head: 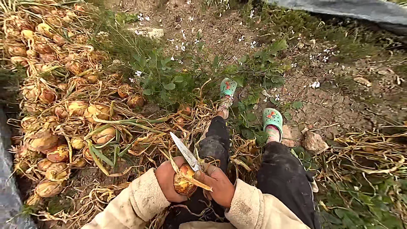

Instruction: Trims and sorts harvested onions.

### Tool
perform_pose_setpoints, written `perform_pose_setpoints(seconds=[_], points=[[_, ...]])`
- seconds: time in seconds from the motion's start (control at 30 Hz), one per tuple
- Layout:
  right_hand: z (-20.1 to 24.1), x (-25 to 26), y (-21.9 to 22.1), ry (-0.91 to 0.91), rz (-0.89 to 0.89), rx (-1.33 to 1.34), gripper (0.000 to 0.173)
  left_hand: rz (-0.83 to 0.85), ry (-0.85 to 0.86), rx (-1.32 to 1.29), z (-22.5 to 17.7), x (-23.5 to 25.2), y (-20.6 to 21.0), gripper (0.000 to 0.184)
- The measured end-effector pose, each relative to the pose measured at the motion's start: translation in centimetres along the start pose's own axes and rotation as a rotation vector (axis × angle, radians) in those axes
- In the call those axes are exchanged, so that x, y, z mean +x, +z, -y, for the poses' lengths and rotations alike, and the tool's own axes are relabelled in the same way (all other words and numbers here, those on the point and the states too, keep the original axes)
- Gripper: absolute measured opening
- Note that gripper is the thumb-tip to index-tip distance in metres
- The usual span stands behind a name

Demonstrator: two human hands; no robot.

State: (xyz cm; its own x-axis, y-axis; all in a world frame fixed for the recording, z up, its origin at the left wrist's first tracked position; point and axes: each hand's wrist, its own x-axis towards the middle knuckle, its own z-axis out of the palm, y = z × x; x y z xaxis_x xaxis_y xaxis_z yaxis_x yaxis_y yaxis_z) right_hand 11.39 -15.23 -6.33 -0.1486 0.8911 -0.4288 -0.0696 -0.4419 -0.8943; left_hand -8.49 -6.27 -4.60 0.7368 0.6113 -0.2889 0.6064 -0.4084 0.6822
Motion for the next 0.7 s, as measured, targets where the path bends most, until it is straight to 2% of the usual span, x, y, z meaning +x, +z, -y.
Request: perform_pose_setpoints(seconds=[0.07,0.13,0.2,0.23,0.27,0.33,0.43,0.5,0.57,0.63,0.67,0.7], points=[[0.4,-0.1,0.3,0.042,-0.006,-0.020,0.030,-0.234,0.047,0.253,0.7,0.6,0.0,0.080],[0.7,-0.4,0.7,0.063,0.012,-0.045,0.033,-0.562,0.020,0.248,2.0,2.0,-1.1,0.082],[0.2,-0.2,0.7,0.085,0.005,-0.045,0.036,-0.819,-0.146,0.046,2.1,3.3,-3.5,0.092],[-0.4,0.3,0.5,0.105,0.005,-0.054,0.037,-0.896,-0.210,-0.075,1.7,3.6,-5.2,0.097],[-0.8,0.7,0.4,0.128,0.028,-0.083,0.038,-0.962,-0.216,-0.199,1.4,3.9,-6.6,0.101],[-0.9,1.1,0.3,0.161,0.139,-0.188,0.038,-1.082,-0.066,-0.447,0.9,4.6,-8.3,0.105],[-0.8,1.5,0.9,0.149,0.244,-0.196,0.040,-1.075,0.326,-0.814,-1.1,5.5,-6.7,0.106],[-0.7,1.7,1.0,0.056,0.166,-0.061,0.042,-1.017,0.491,-0.773,-2.2,5.3,-3.5,0.103],[-0.4,1.3,0.6,-0.092,0.000,0.140,0.052,-1.002,0.502,-0.592,-2.9,4.4,0.0,0.099],[-0.1,1.0,0.0,-0.266,-0.155,0.301,0.063,-0.978,0.467,-0.554,-2.8,3.6,3.0,0.096],[-0.1,1.0,-0.2,-0.324,-0.209,0.338,0.062,-0.950,0.434,-0.547,-2.2,3.2,4.2,0.095],[-0.3,1.1,-0.4,-0.349,-0.247,0.363,0.048,-0.924,0.390,-0.541,-1.6,2.7,5.2,0.096]])
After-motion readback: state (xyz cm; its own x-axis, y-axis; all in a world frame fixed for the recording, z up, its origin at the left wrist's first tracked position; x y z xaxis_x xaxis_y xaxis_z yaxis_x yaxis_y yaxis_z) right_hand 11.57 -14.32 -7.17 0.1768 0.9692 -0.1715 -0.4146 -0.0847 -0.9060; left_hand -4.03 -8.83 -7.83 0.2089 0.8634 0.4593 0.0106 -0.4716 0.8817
